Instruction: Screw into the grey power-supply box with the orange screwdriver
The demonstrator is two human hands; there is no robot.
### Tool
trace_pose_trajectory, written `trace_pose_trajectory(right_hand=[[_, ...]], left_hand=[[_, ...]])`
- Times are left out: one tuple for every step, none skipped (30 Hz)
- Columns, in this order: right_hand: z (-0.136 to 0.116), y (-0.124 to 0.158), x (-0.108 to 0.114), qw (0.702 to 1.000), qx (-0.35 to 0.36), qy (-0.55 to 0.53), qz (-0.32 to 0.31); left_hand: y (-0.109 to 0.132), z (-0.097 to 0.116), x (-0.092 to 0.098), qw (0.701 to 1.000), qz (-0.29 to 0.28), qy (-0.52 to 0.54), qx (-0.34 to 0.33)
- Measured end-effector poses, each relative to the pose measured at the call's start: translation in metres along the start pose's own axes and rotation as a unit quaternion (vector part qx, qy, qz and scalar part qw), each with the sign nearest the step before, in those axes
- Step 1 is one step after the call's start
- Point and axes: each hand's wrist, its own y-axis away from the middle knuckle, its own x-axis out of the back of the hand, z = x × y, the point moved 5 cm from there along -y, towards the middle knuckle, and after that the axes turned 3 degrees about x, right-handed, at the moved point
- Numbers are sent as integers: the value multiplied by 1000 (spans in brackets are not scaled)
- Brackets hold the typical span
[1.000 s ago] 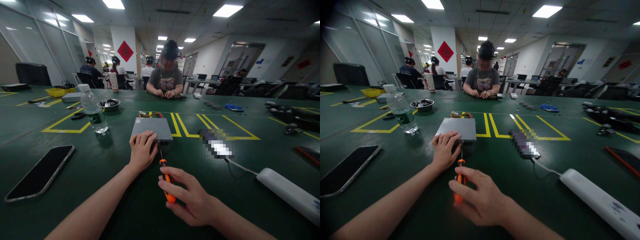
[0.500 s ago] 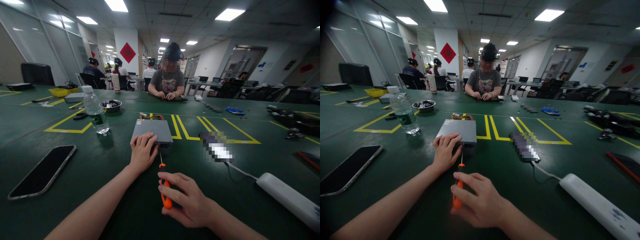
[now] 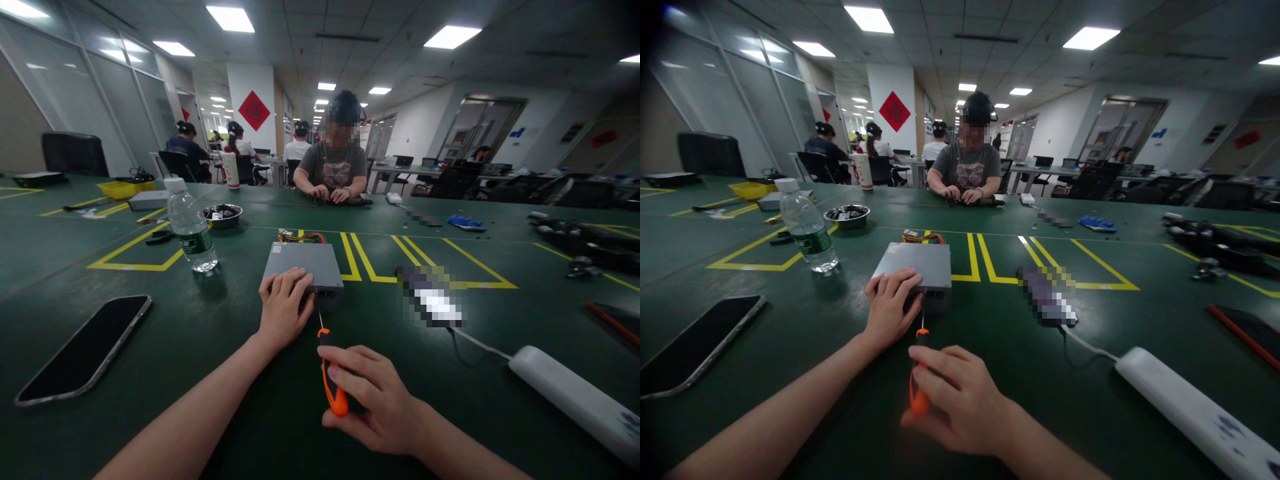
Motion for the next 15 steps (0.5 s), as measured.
trace_pose_trajectory(right_hand=[[1, 1, 0, 1000, -3, -7, 9], [2, 1, 1, 1000, -12, -18, 11], [3, 2, 1, 999, -21, -32, 8], [4, 2, 1, 999, -29, -46, 0], [4, 3, 1, 998, -33, -56, -10], [4, 2, 1, 997, -32, -60, -22], [3, 2, 1, 998, -25, -54, -34], [3, 2, 1, 998, -16, -41, -45], [2, 1, 1, 998, -8, -26, -51], [2, 1, 0, 999, 0, -13, -50], [2, 1, 0, 999, 7, -6, -41], [1, 1, 0, 1000, 12, -4, -26], [2, 1, 1, 1000, 11, -5, -9], [2, 1, 1, 1000, 6, -10, 4], [2, 2, 1, 1000, -4, -18, 12]], left_hand=[[0, 0, 0, 1000, -1, 0, -1], [0, 0, 0, 1000, -1, 1, -1], [0, 0, -1, 1000, -2, 1, 0], [0, 0, -1, 1000, -1, 1, 0], [0, 0, -1, 1000, -1, 2, 1], [0, 0, -1, 1000, 0, 3, 2], [0, 0, -1, 1000, 0, 4, 3], [0, 0, -1, 1000, 0, 4, 4], [0, 0, 0, 1000, -1, 5, 4], [0, 0, 0, 1000, -1, 5, 4], [0, 1, 0, 1000, 0, 4, 4], [0, 1, 0, 1000, 0, 4, 3], [0, 1, 0, 1000, 1, 3, 2], [0, 0, 0, 1000, 2, 2, 2], [0, 0, 0, 1000, 3, 1, 1]])
